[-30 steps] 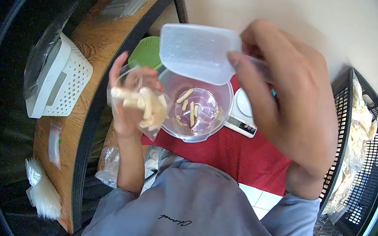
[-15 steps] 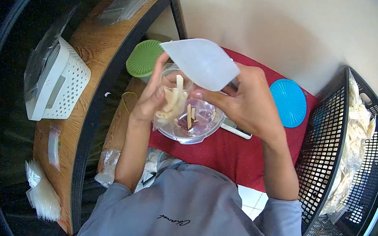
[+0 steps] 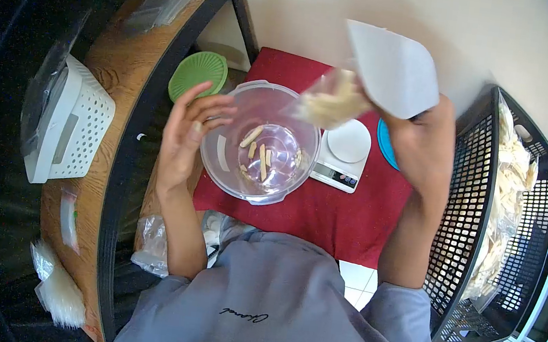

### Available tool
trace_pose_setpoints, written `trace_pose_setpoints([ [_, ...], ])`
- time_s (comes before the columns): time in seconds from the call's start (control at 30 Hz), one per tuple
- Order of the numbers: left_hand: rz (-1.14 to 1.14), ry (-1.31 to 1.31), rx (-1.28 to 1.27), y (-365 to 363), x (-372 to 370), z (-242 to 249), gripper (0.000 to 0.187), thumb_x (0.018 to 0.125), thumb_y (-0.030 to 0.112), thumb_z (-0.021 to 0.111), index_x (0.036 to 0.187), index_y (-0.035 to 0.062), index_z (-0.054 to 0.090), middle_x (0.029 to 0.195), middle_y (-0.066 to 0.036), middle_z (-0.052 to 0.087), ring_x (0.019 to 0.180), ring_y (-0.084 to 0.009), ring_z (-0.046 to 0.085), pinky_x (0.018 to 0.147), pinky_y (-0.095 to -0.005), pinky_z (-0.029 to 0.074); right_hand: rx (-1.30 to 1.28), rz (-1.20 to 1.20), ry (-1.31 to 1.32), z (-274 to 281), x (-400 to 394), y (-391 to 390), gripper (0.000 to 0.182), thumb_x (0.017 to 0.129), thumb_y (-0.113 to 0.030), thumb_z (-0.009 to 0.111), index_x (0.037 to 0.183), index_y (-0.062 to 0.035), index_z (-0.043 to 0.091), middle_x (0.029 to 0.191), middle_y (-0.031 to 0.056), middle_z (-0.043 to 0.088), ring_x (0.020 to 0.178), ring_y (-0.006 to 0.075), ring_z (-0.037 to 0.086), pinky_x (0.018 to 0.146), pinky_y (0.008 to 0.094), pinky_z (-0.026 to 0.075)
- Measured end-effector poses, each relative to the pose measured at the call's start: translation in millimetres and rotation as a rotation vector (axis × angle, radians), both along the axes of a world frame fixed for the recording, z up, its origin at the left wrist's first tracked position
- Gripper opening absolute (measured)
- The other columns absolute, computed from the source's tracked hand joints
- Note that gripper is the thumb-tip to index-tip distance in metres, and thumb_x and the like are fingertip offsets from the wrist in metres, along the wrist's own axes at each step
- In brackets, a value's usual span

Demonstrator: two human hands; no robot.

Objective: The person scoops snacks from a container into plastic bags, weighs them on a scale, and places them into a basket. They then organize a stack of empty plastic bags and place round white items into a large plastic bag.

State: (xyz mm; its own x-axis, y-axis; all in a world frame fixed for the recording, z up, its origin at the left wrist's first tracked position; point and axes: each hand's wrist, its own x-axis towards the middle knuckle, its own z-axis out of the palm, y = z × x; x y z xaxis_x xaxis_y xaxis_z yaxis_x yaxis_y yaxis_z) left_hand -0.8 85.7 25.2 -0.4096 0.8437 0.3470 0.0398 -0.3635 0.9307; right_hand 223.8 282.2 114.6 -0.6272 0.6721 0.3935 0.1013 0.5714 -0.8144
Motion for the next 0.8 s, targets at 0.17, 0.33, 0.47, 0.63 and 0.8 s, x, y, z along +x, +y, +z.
trace_pose_setpoints([
  [0.17, 0.269, -0.049, -0.018, -41.2, 2.8, -31.4, 0.043, 0.099, 0.026, 0.051, 0.131, -0.0030, 0.044, 0.114, -0.020, 0.058, 0.103, -0.0273, 0.061, 0.089, -0.0399, 0.049, -0.100, -0.225, -0.171, -63.9, 22.0, 45.9, 0.025, 0.086, -0.017, 0.071, 0.097, 0.0049, 0.067, 0.074, -0.0002, 0.064, 0.067, 0.0064, 0.053, 0.059, 0.0241, 0.042],
  [0.33, 0.336, -0.079, 0.012, -64.7, 13.7, -44.2, 0.039, 0.098, 0.023, 0.053, 0.126, -0.0044, 0.047, 0.107, -0.017, 0.059, 0.096, -0.0245, 0.061, 0.086, -0.0392, 0.050, -0.419, -0.389, -0.317, -137.6, 26.6, 75.3, 0.022, 0.085, -0.016, 0.068, 0.093, 0.0044, 0.068, 0.076, 0.0037, 0.066, 0.067, 0.0112, 0.056, 0.062, 0.0289, 0.045],
  [0.47, 0.365, -0.057, -0.041, -76.6, 16.2, -52.2, 0.035, 0.097, 0.019, 0.054, 0.124, -0.0033, 0.049, 0.104, -0.015, 0.060, 0.096, -0.0226, 0.060, 0.085, -0.0374, 0.050, -0.584, -0.355, -0.417, -185.0, 32.1, 99.7, 0.022, 0.086, -0.017, 0.068, 0.093, 0.0037, 0.068, 0.076, 0.0046, 0.065, 0.063, 0.0112, 0.055, 0.055, 0.0282, 0.043],
  [0.63, 0.489, -0.069, -0.125, -75.8, 21.2, -67.4, 0.032, 0.094, 0.006, 0.056, 0.124, -0.0032, 0.048, 0.101, -0.010, 0.057, 0.090, -0.0144, 0.054, 0.080, -0.0282, 0.047, -0.523, -0.443, -0.365, -226.6, 29.0, 100.7, 0.028, 0.084, -0.022, 0.069, 0.091, 0.0048, 0.069, 0.074, 0.0098, 0.067, 0.064, 0.0158, 0.063, 0.056, 0.0326, 0.049],
  [0.8, 0.528, -0.108, -0.179, -66.7, 32.0, -79.3, 0.039, 0.093, 0.005, 0.058, 0.129, -0.0012, 0.044, 0.103, -0.007, 0.052, 0.088, -0.0118, 0.052, 0.078, -0.0243, 0.046, -0.104, -0.626, -0.638, -220.6, 35.8, 90.1, 0.036, 0.078, -0.028, 0.071, 0.091, 0.0055, 0.070, 0.085, 0.0255, 0.069, 0.081, 0.0384, 0.069, 0.071, 0.0445, 0.053],
])
